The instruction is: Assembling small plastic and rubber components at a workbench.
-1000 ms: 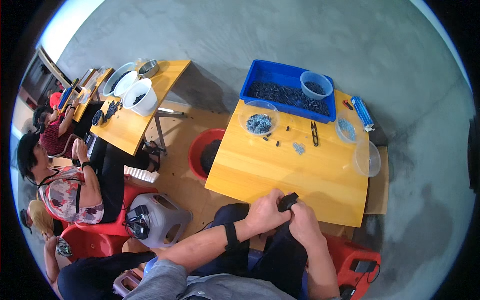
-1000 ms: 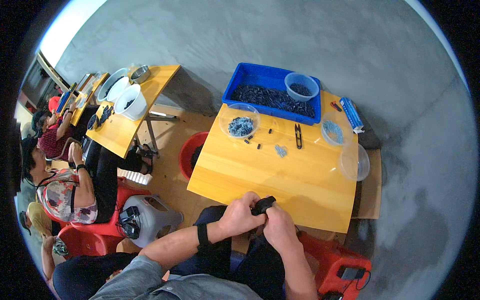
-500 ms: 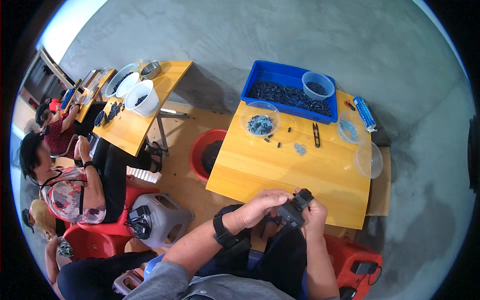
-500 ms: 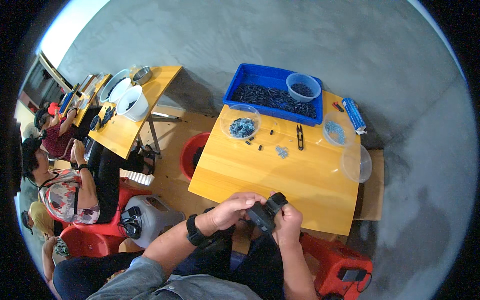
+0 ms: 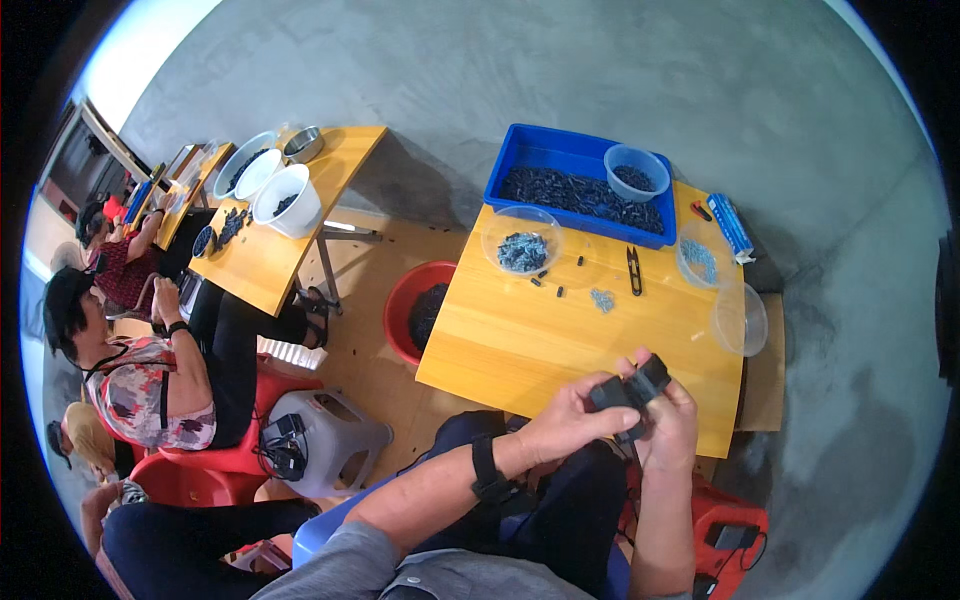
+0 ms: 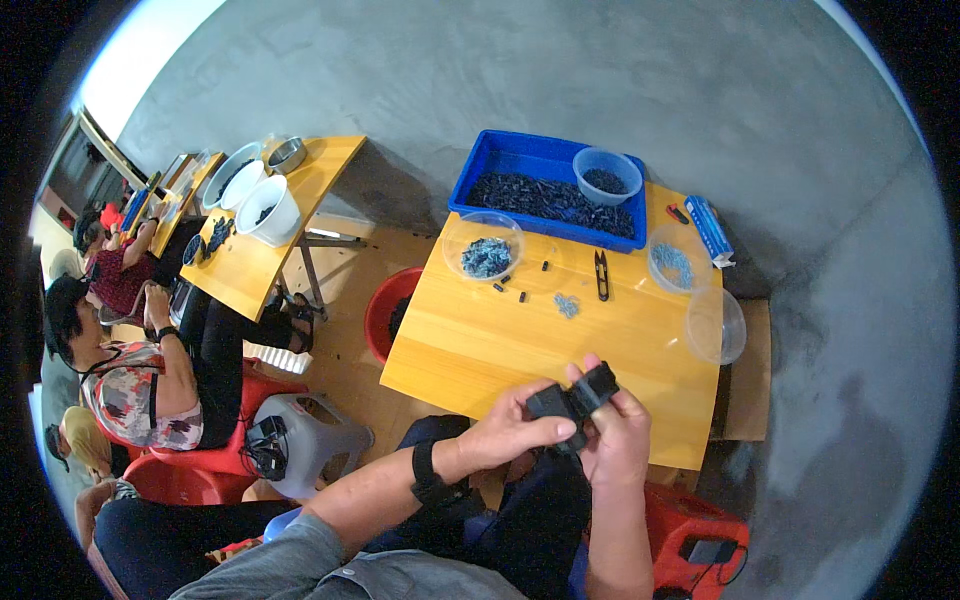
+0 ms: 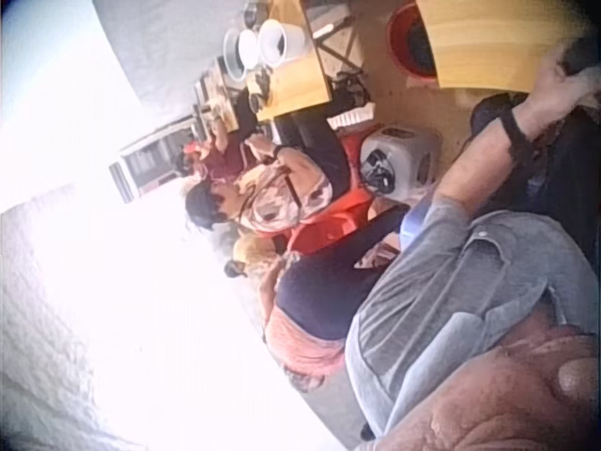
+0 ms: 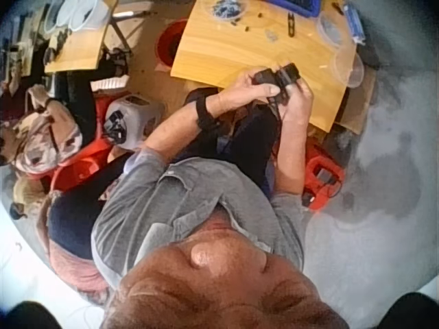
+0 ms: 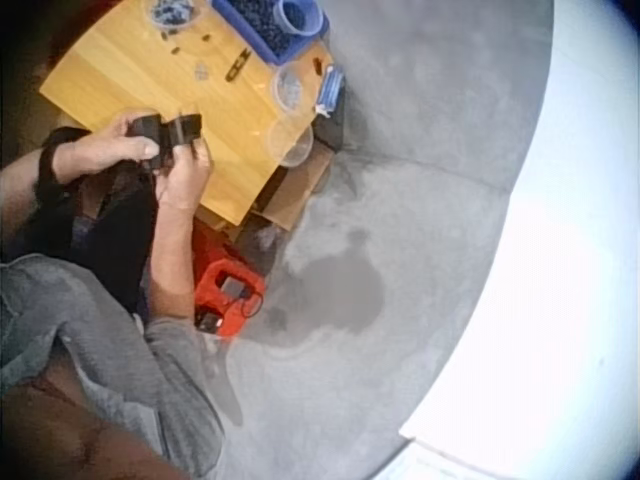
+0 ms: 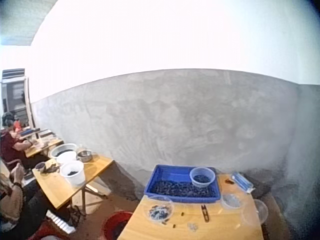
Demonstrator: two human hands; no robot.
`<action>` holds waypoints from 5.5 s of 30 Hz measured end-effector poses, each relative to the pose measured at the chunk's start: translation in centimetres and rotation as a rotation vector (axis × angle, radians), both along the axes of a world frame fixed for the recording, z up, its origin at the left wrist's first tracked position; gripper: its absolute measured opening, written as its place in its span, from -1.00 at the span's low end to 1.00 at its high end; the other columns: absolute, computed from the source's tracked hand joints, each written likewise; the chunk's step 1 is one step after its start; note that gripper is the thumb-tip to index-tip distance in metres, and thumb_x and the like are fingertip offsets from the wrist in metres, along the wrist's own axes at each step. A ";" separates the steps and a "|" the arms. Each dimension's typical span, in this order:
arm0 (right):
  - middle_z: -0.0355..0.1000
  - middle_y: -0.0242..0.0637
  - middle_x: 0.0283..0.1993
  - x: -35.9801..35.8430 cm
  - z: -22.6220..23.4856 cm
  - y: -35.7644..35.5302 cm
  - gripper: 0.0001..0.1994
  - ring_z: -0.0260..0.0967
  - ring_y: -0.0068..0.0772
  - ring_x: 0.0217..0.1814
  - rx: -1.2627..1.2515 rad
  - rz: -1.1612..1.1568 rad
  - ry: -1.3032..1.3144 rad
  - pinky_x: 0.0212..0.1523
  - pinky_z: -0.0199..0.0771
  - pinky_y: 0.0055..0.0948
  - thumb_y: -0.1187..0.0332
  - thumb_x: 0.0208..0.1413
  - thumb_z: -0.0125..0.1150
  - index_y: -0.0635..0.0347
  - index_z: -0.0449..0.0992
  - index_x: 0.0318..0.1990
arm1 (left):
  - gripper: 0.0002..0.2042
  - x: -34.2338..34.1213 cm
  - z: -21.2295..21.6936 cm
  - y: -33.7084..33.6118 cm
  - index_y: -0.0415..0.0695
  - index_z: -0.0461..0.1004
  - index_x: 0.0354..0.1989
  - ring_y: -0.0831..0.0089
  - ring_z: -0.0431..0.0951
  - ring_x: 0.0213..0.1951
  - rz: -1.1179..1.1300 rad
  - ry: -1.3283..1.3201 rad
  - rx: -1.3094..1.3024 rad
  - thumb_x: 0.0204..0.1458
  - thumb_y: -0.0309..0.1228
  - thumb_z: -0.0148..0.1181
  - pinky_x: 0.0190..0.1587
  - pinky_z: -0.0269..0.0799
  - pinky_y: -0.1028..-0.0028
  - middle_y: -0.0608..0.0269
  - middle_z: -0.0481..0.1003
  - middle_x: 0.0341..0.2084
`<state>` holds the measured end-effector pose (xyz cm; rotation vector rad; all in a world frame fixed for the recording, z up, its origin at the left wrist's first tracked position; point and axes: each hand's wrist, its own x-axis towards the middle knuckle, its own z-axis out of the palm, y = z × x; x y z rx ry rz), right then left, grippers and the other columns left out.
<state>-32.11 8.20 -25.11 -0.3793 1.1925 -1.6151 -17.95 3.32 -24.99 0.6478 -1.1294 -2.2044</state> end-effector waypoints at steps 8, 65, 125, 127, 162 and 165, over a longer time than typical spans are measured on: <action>0.20 0.00 0.31 -0.8 -2.1 0.0 -0.59 0.20 -0.08 0.33 -0.271 -0.002 0.485 0.25 0.31 -0.12 0.66 0.10 0.06 0.41 0.33 0.15 | -0.77 -1.0 0.7 0.0 -0.21 0.47 -0.27 0.70 0.42 -0.40 0.053 -0.034 -0.049 -0.02 -0.39 0.36 -0.32 0.37 0.61 0.42 0.46 -0.47; -0.31 0.17 0.47 -2.0 2.0 -9.5 -0.04 -0.34 0.12 0.52 -0.351 -0.098 1.580 0.41 -0.14 -0.09 0.08 0.09 0.27 0.28 -0.29 0.41 | -0.66 -4.0 -2.4 -1.6 -0.17 0.48 -0.24 0.57 0.43 -0.35 0.204 0.067 -0.172 0.32 -0.19 -0.17 -0.25 0.38 0.52 0.33 0.49 -0.38; 0.48 -0.24 -0.46 2.7 -4.9 -7.6 -0.78 0.49 -0.26 -0.40 0.000 0.406 1.226 -0.41 0.48 -0.24 0.24 0.11 0.13 0.24 0.46 -0.35 | -0.81 3.3 -4.9 1.3 -0.26 0.53 -0.14 0.60 0.50 -0.31 -0.004 -0.344 0.001 0.14 -0.47 0.08 -0.22 0.40 0.60 0.24 0.55 -0.32; 0.49 -0.16 -0.46 2.0 -3.8 -7.1 -0.88 0.52 -0.13 -0.40 0.004 0.410 1.764 -0.38 0.48 -0.17 0.41 -0.03 0.08 0.17 0.54 -0.38 | -0.84 4.5 -5.8 0.8 -0.25 0.55 -0.20 0.57 0.50 -0.28 0.391 -0.339 0.094 0.11 -0.51 0.08 -0.25 0.39 0.57 0.29 0.54 -0.34; 0.49 -0.16 -0.36 3.9 -3.3 -10.5 -0.72 0.47 -0.24 -0.42 0.130 0.069 0.232 -0.40 0.50 -0.21 0.13 -0.03 0.31 0.17 0.47 -0.41 | -0.60 0.1 1.4 3.1 -0.28 0.41 -0.17 0.27 0.53 -0.30 0.123 -0.574 -0.729 -0.33 -0.57 0.18 -0.17 0.44 0.41 -0.02 0.50 -0.38; 0.46 -0.20 -0.43 5.3 -4.1 -10.1 -0.74 0.44 -0.21 -0.47 0.025 -0.063 0.792 -0.44 0.46 -0.29 0.18 -0.02 0.30 0.19 0.45 -0.48 | -0.63 0.7 2.2 3.2 -0.26 0.40 -0.22 0.26 0.52 -0.32 0.138 -0.624 -0.818 -0.34 -0.58 0.18 -0.20 0.44 0.40 0.02 0.49 -0.40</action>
